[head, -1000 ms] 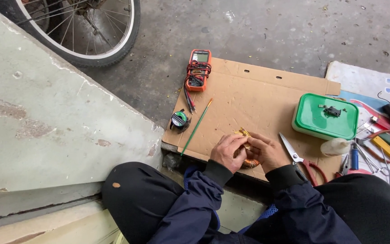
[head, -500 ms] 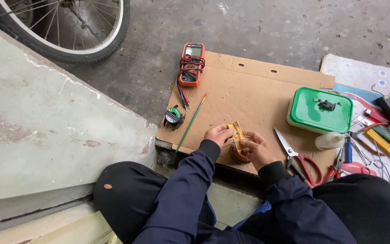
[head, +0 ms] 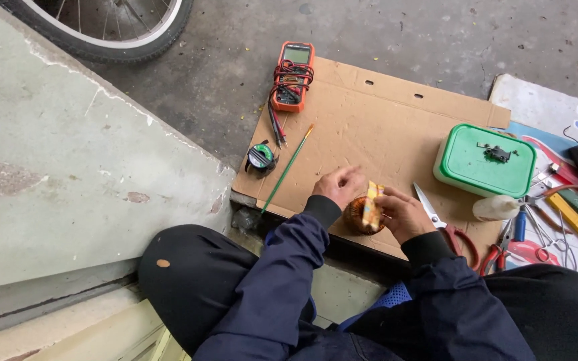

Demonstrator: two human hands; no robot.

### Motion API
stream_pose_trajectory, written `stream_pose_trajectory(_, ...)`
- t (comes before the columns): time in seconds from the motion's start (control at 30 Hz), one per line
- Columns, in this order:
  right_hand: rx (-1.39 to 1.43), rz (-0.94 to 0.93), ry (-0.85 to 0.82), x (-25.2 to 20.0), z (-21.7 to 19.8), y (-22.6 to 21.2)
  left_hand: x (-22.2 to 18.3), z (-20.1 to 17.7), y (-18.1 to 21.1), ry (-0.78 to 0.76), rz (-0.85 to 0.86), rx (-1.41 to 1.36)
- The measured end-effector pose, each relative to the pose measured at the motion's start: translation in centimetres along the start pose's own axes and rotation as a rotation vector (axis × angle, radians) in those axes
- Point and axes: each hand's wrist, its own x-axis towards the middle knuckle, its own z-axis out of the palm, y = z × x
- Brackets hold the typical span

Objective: Applying yellow insulation tape to a copper wire toroid coil during an electronics repair task.

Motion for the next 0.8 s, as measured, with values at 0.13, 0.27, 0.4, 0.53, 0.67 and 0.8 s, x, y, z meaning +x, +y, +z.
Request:
stream_pose_trajectory(0.13, 0.24, 0.124, 0.04, 2.8, -3.5, 2.3, -3.6, -1.4, -0.2, 0.475, 0.009, -0.502)
stream_pose_trajectory(0.27, 0.324, 0.142, 0.036, 1.7, -2.8, 1.6, -3.9, 5.6, -11.8, 0.558, -0.355, -0.455)
stream_pose_trajectory(0.4, 0.387, 0.118, 0.005, 2.0, -2.6, 1.8, -5.4, 7.0, -9.7, 0.233, -0.511, -0.289)
stream_pose_trajectory(0.53, 0.41, 0.111, -0.014, 2.0, -2.5, 1.8, -4.8, 4.3, -4.9, 0.057, -0.396, -0.017)
stream_pose_trajectory(0.67, 0.42, 0.1, -0.015, 1.5, -2.5, 1.8, -3.7, 5.3, -4.2, 0.079, -0.414, 0.039)
stream_pose_trajectory(0.8, 0.441, 0.068, 0.001, -0.7, -3.4, 0.2, -4.5, 6.0, -3.8, 0.129, -0.14, 0.1)
